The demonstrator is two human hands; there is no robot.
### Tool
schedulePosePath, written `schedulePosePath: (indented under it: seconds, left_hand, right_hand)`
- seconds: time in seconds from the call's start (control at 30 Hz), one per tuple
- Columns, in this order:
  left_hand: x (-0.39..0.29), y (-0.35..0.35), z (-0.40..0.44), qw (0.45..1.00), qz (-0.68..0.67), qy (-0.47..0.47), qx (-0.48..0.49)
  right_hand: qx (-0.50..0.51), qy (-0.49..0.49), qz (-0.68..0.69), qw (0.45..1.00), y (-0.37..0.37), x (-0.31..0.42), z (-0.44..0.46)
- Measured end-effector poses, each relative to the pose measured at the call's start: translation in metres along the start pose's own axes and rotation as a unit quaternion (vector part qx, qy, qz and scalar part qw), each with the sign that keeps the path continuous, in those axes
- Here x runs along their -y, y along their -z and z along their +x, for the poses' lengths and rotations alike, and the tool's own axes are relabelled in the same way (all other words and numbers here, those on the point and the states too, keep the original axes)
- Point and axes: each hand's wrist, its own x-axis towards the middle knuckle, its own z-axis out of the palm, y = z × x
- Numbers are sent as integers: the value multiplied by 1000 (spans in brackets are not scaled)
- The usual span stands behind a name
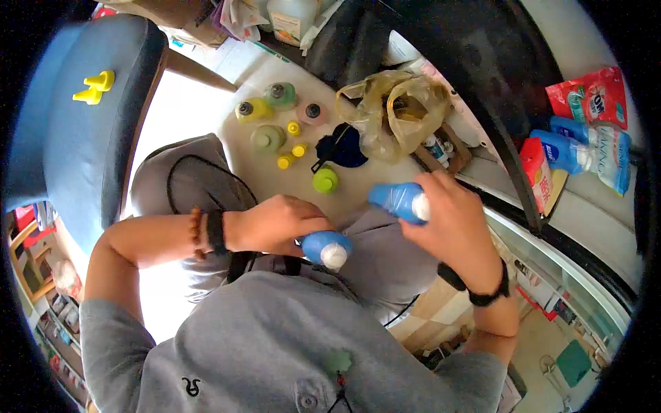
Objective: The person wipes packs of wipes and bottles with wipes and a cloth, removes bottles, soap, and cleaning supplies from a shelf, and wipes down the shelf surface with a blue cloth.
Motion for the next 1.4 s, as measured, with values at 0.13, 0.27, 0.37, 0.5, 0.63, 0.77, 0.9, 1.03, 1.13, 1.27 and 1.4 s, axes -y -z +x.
schedulePosePath:
  seconds: [0.13, 0.27, 0.37, 0.5, 0.63, 0.77, 0.9, 1.03, 1.13, 1.27, 1.4]
  left_hand:
    - [31, -37, -1, 996, 36, 7, 76]
    - [71, -71, 1, 985, 134, 25, 105]
    - [105, -96, -3, 969, 191, 70, 140]
    - [136, -106, -12, 960, 222, 86, 147]
    - [152, -107, -20, 959, 251, 44, 127]
    - [158, -107, -20, 945, 293, 23, 141]
    - [157, -104, -17, 942, 295, 39, 154]
    - [177, -99, -25, 946, 281, 60, 151]
    - [186, -90, -28, 964, 215, 63, 145]
    - [139, -45, -1, 893, 251, 167, 333]
    - [45, 31, 48, 946, 159, 14, 281]
  right_hand:
    - [59, -28, -80, 995, -75, -35, 33]
    - [102, 1, -147, 984, -158, -49, 65]
    - [146, 52, -148, 977, -204, -53, 73]
    - [126, 58, -82, 987, -240, -49, 86]
    - [153, -46, -46, 986, -263, -29, 96]
    - [196, -8, -107, 975, -251, -18, 100]
    - [272, -5, -102, 957, -245, -18, 102]
    - [297, -12, -68, 953, -200, -6, 100]
    - [251, 89, -55, 962, -176, -9, 102]
    - [48, 86, 123, 987, -34, 2, 46]
    - [-277, -138, 187, 932, 70, -27, -38]
